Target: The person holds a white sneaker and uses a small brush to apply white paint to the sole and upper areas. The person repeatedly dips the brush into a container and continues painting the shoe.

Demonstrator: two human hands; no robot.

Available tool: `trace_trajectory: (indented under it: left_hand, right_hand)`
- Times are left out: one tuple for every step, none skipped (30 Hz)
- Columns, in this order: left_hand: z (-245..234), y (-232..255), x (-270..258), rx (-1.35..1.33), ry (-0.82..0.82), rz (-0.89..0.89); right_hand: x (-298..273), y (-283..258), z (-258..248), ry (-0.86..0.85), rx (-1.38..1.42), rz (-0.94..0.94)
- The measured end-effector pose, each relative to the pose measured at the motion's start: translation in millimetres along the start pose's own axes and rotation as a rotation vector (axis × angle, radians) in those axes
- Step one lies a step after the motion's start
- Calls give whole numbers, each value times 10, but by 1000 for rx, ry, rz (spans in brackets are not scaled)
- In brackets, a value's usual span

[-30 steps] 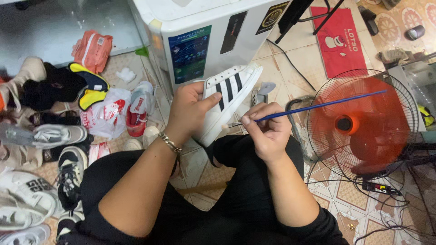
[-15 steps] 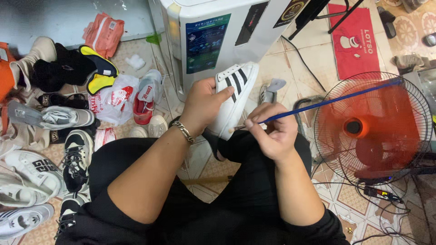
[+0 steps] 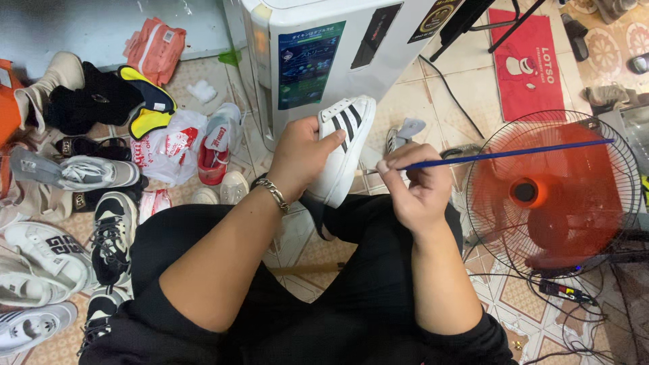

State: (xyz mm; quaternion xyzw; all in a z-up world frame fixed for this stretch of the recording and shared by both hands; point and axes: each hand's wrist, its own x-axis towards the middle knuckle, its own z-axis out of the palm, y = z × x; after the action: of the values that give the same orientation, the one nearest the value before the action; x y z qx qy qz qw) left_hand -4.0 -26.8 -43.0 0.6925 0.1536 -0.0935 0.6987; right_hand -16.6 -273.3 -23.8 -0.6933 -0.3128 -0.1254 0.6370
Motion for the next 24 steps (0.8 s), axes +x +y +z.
trace_trajectory:
  left_hand:
    - [-12,56,-31,6,-2,-8]
    - [12,40,-16,6,-4,-5]
    - [37,26,-2,13,-7,-5]
    - [58,13,15,20,-9,-4]
    - [56,17,31,21,-11,-1]
    - [54,13,34,45,-18,-2]
    - [53,7,36,69,-26,-3]
    - [72,-41,60,70,-28,-2]
    - [90,-89,83,76,-24,5]
    - [107,-134,106,83,-19,11]
    - [99,-98,82,83,-20,13]
    - [86,-62,64,86,-24,-1]
    - [73,-27,47,89,-28,-14]
    - [68,-9,35,90,-28,-15]
    - [63,8,23,57,-32,-8]
    - [61,18,9,22,-36,-3]
    - [44,32,-7,23,-37,-5]
    - [27,55,-17,12,-37,-2]
    - [10,81,-26,1,-36,1]
    - [25,69,-13,1,-37,3]
    - [39,57,1,-33,-38,17]
    - [45,40,6,-67,-36,29]
    - [44,56,1,-67,-36,29]
    - [43,66,-11,-74,-46,24]
  right_hand:
    - [-5,15,-29,24,5,20]
    - [-1,-25,-3,26,3,18]
    - [3,-64,23,24,41,45]
    - [11,-101,51,22,80,72]
    - [13,-33,22,23,78,69]
    - [2,29,-6,38,18,69]
    - [-10,91,-34,53,-43,68]
    - [-4,73,-35,55,-44,68]
    - [3,54,-35,55,-32,79]
    - [12,34,-34,56,-20,90]
    - [-12,8,-10,57,-21,89]
    - [-33,-11,18,45,43,116]
    - [-54,-29,46,34,107,143]
    - [-56,33,5,34,107,143]
    - [-58,97,-36,45,49,142]
    - [-68,159,-79,55,-9,141]
    - [-71,165,-97,56,-10,143]
    - [-64,172,-116,64,-18,142]
    - [-55,179,-136,72,-27,141]
    - [-59,126,-94,73,-28,140]
    - [-62,74,-50,56,62,158]
    - [-71,20,2,39,154,176]
    - [-66,41,1,39,154,176]
    - [-71,59,-1,42,98,176]
